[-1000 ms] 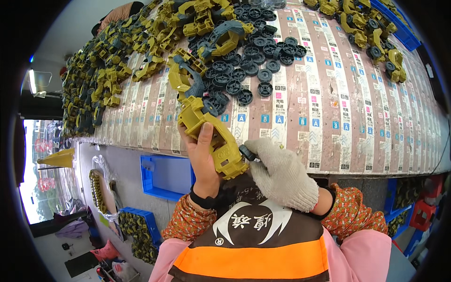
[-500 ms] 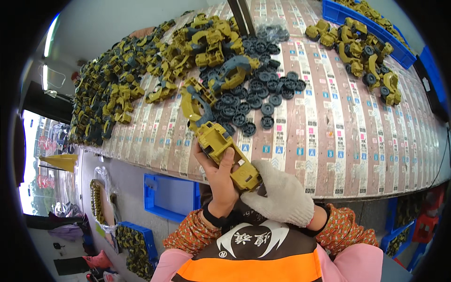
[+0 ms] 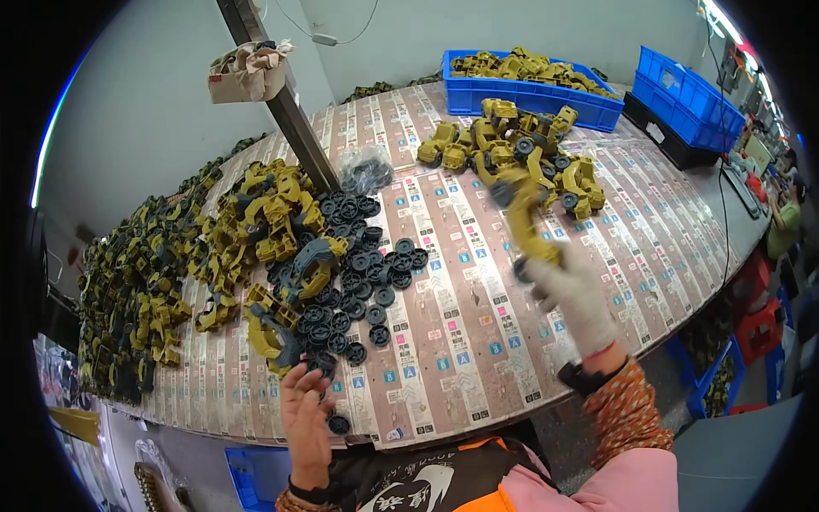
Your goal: The person assembles yellow and grey plastic toy excavators by hand. They pick up a yellow body and attach grey wheels one by one, then place the completed toy on the table. The process is repeated for multiple units.
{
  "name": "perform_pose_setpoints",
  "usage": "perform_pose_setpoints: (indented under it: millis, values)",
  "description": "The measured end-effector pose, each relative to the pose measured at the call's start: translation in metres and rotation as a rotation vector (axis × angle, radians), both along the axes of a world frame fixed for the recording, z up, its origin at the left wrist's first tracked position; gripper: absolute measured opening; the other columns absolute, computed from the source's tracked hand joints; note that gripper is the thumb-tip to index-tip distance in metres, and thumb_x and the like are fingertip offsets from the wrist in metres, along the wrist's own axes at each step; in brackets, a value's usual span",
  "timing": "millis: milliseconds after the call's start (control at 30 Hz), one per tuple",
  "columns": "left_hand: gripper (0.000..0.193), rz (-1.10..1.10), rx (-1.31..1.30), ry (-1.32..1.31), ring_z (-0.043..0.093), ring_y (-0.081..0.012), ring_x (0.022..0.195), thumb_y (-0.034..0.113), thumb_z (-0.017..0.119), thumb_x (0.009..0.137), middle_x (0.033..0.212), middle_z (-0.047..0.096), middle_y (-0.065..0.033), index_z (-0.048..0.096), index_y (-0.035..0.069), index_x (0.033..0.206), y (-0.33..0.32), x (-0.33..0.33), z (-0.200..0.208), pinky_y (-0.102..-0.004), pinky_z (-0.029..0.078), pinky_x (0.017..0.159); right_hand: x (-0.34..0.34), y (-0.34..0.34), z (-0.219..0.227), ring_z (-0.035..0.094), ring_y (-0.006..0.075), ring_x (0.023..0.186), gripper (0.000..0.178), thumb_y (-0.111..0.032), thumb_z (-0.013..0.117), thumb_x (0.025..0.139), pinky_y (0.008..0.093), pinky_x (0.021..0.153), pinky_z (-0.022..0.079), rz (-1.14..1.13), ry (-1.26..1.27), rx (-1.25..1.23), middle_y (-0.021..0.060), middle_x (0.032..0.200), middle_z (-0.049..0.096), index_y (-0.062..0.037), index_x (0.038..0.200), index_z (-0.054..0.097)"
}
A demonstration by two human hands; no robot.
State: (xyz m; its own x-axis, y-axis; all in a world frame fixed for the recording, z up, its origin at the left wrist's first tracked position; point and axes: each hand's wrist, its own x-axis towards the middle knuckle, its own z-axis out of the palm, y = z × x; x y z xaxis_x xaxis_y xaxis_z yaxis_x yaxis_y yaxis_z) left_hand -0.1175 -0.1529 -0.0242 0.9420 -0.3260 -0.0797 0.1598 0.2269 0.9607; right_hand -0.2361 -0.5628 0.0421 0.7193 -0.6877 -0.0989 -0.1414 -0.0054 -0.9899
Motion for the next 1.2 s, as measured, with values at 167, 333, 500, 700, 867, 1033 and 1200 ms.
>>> perform_pose_setpoints:
  millis: [167,333,500,700,867,1033,1200]
  values:
    - [0.042,0.157,0.11,0.041,0.064,-0.0149,0.112,0.017,0.065,0.105,0.126,0.065,-0.0018,0.055,0.011,0.145,0.045,0.015,-0.002,-0.0316,0.052,0.09,0.023,-0.138,-0.014,0.061,0.0132,0.057,0.047,-0.039,0.078,0.094,0.0268,0.046,0.048,-0.313,0.031,-0.227,0.007,0.084,0.068,-0.0004,0.116,0.065]
    - [0.038,0.317,0.216,0.044,0.064,-0.0134,0.114,0.022,0.069,0.104,0.126,0.066,-0.0028,0.06,0.013,0.14,0.084,0.027,0.004,-0.0303,0.051,0.09,0.062,-0.255,-0.041,0.058,0.0087,0.066,0.047,-0.044,0.068,0.105,0.0264,0.051,0.044,-0.213,-0.024,-0.089,0.0003,0.093,0.066,-0.0075,0.135,0.068]
    - [0.035,0.452,0.265,0.024,0.063,-0.0128,0.11,0.022,0.066,0.105,0.123,0.065,0.0002,0.062,0.013,0.138,0.143,0.034,0.018,-0.031,0.051,0.088,0.103,-0.236,-0.078,0.057,0.0088,0.072,0.053,-0.033,0.06,0.111,0.0253,0.059,0.045,-0.024,-0.032,-0.528,0.0048,0.116,0.068,-0.0024,0.153,0.053]
    - [0.034,0.583,0.424,-0.03,0.062,-0.0111,0.107,0.023,0.065,0.105,0.121,0.065,0.0023,0.061,0.017,0.139,0.214,0.099,0.001,-0.0316,0.05,0.087,0.074,-0.046,-0.068,0.063,0.0196,0.122,0.049,-0.005,0.057,0.107,0.0304,0.101,0.05,0.243,-0.017,-0.691,0.0128,0.143,0.066,0.0016,0.156,0.051]
    - [0.036,0.706,0.562,-0.053,0.06,-0.0102,0.092,0.02,0.067,0.102,0.108,0.065,-0.0009,0.059,0.012,0.137,0.279,0.191,-0.024,-0.0311,0.049,0.076,0.015,0.097,-0.074,0.065,0.0297,0.119,0.052,-0.001,0.067,0.089,0.041,0.093,0.053,0.472,0.131,-0.709,0.0157,0.141,0.065,-0.0063,0.14,0.064]
    - [0.055,0.899,0.958,-0.366,0.068,-0.0328,0.095,0.034,0.074,0.096,0.107,0.071,-0.0159,0.056,0.009,0.141,0.358,0.289,-0.077,-0.0429,0.054,0.088,0.006,0.162,-0.041,0.044,0.0551,0.146,0.055,-0.016,0.071,0.1,0.0544,0.119,0.044,0.868,0.346,-1.105,0.0318,0.159,0.048,-0.0025,0.151,0.055]
    - [0.061,0.901,1.097,-0.247,0.054,-0.0391,0.131,0.041,0.076,0.095,0.134,0.066,-0.0193,0.057,0.01,0.144,0.321,0.345,-0.046,-0.0516,0.037,0.114,-0.005,0.164,-0.068,0.045,0.0564,0.144,0.055,-0.016,0.068,0.1,0.0573,0.119,0.043,0.766,0.316,-1.208,0.0353,0.156,0.048,-0.0016,0.152,0.054]
